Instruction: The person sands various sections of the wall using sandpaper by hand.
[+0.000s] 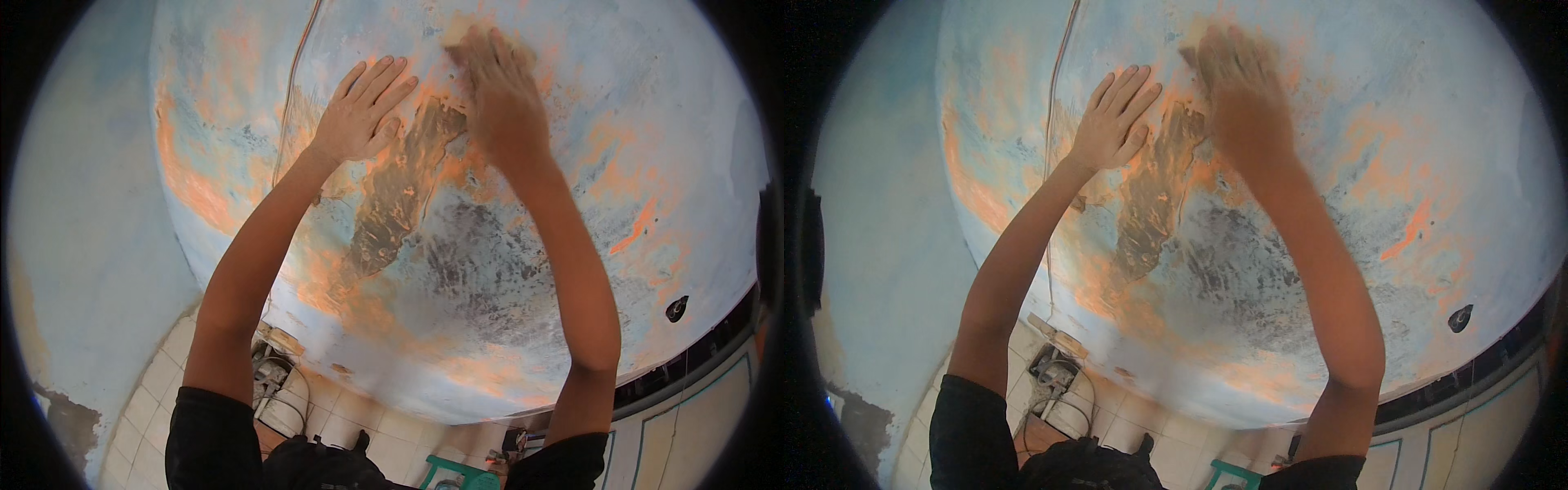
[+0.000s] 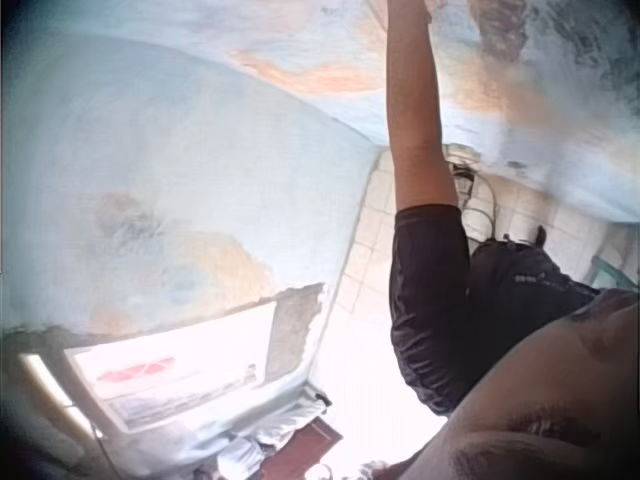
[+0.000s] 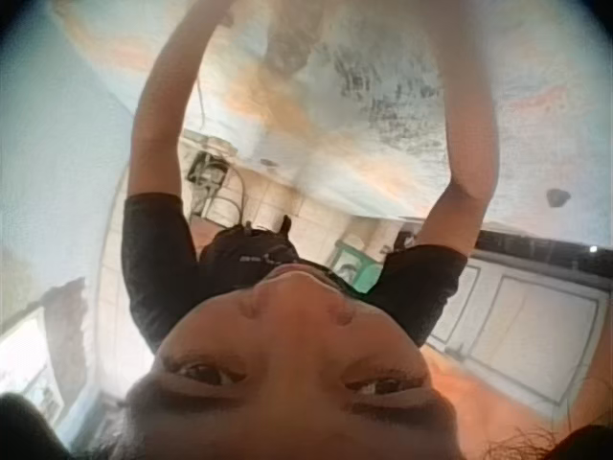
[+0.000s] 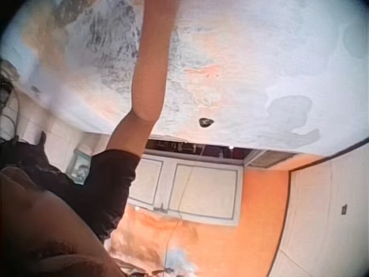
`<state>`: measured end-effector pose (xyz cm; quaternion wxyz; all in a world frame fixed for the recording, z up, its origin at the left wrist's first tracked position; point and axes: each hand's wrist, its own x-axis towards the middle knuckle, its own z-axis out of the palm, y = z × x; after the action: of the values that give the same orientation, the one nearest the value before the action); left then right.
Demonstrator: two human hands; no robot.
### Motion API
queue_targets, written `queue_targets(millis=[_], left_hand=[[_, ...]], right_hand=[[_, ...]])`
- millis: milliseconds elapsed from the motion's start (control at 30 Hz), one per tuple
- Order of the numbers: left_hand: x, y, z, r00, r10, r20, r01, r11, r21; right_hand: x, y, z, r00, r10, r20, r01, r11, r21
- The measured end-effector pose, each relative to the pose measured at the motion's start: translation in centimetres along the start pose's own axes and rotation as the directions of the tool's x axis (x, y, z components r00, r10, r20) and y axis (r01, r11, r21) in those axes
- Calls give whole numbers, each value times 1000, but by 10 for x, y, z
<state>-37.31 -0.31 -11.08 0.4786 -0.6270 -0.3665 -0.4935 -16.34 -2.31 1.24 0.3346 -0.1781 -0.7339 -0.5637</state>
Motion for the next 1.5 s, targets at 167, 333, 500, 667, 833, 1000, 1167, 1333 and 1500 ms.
queue_targets(millis=[167,333,500,667,833,1000,1167,1333,1500], left_hand=[[-2,1,-2,998,-26,51,23,999,46],[4,0,4,1000,3,9,-3,1000,23],[1,-1,0,1000,10,7,-10,999,48],[-1,1,-1,1000,-10,28,9,1000,16],[4,5,-3,999,9,53,-12,998,60],[1,3,8,999,32,-19,-31,999,17],[-10,14,15,998,-65,19,63,996,66],[-33,47,11,978,-198,71,193,979,66],[-66,84,19,873,-453,180,460,888,-1]], right_hand=[[-20,8,5,973,-217,83,204,968,148],[-16,56,-10,1000,8,-13,-8,1000,9],[-93,10,-19,974,188,126,-206,967,147],[-257,-68,-35,745,445,496,-573,808,135],[-436,-123,-64,381,682,625,-857,514,-38],[-522,-121,-82,47,826,561,-983,-62,174],[-556,-54,-91,-285,781,555,-791,-519,324],[-508,-8,-91,-436,839,325,-572,-537,620],[-415,-56,-68,373,866,332,-857,185,481]])
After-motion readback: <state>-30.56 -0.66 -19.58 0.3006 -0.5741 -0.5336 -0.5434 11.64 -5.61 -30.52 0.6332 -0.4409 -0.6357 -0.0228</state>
